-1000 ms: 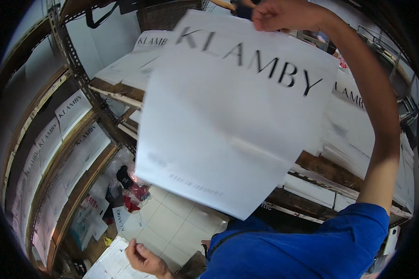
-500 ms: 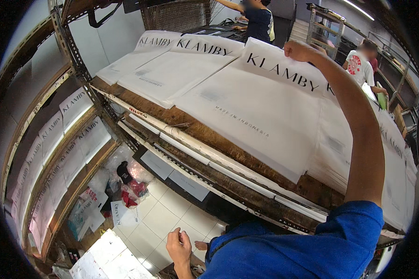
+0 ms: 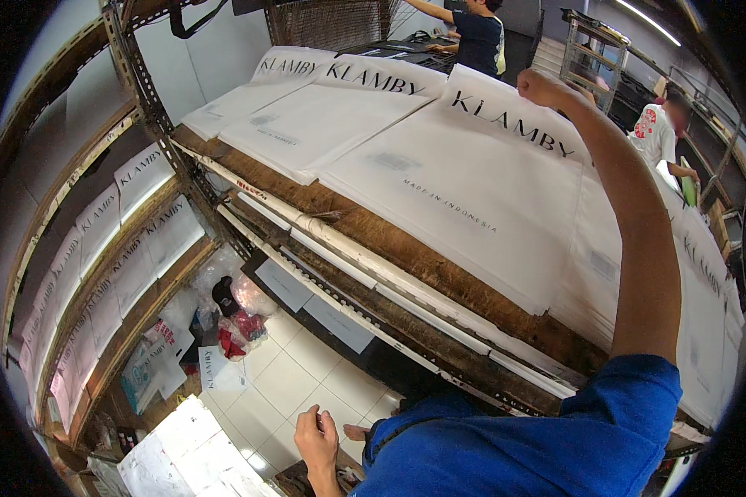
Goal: The person repeatedly picks up white printed sheets from a table and places them onto a nearby metal shelf. The person handles the sheets one at a time, stacking them in rows on the shelf. Another person is visible working at the table in the background.
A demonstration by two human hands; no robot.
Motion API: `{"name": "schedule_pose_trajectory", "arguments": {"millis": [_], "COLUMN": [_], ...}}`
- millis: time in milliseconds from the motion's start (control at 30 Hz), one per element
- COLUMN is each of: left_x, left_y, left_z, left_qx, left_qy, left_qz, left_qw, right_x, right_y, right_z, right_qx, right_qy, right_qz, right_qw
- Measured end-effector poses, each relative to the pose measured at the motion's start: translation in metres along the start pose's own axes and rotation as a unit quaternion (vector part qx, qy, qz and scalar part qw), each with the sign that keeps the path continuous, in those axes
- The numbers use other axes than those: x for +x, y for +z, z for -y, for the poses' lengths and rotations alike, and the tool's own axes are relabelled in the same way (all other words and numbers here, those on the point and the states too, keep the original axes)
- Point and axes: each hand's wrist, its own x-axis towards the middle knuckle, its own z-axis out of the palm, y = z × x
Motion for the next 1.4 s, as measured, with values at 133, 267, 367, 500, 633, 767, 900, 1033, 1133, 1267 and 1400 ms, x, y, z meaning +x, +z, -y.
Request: {"name": "schedule_pose_trajectory", "arguments": {"millis": [133, 267, 367, 500, 633, 767, 900, 1033, 1133, 1267, 1400], "left_x": [0.002, -0.002, -0.008, -0.019, -0.027, -0.049, -0.074, -0.101, -0.121, -0.137, -0.163], "left_y": [0.002, 0.002, -0.001, -0.019, -0.026, -0.039, -0.054, -0.084, -0.101, -0.121, -0.127], "left_z": [-0.008, -0.005, 0.004, 0.000, -0.001, 0.010, 0.027, 0.036, 0.045, 0.056, 0.064], "left_qx": [0.005, -0.004, -0.006, -0.012, -0.009, 0.021, 0.055, 0.085, 0.108, 0.121, 0.119], "left_qy": [0.014, 0.007, 0.027, -0.020, -0.016, -0.042, -0.100, -0.162, -0.199, -0.249, -0.267], "left_qz": [0.003, 0.000, -0.022, -0.027, -0.051, -0.074, -0.056, -0.112, -0.130, -0.121, -0.172], "left_qw": [1.000, 1.000, 0.999, 0.999, 0.999, 0.996, 0.992, 0.977, 0.965, 0.953, 0.941], "right_x": [0.019, 0.029, 0.018, 0.010, -0.055, -0.131, -0.219, -0.267, -0.284, -0.293, -0.301], "right_y": [-0.003, -0.025, -0.065, -0.087, -0.115, -0.129, -0.150, -0.152, -0.129, -0.053, 0.097], "right_z": [-0.027, -0.001, 0.074, 0.191, 0.309, 0.438, 0.537, 0.612, 0.658, 0.723, 0.775], "right_qx": [-0.056, 0.048, 0.059, 0.029, 0.097, 0.101, 0.071, 0.088, 0.131, 0.192, 0.402], "right_qy": [-0.027, -0.077, -0.189, -0.324, -0.482, -0.612, -0.708, -0.799, -0.826, -0.831, -0.691], "right_qz": [0.004, -0.049, -0.077, -0.140, -0.129, -0.030, -0.001, -0.007, 0.005, 0.028, 0.303], "right_qw": [0.998, 0.995, 0.977, 0.935, 0.861, 0.784, 0.703, 0.595, 0.549, 0.521, 0.519]}}
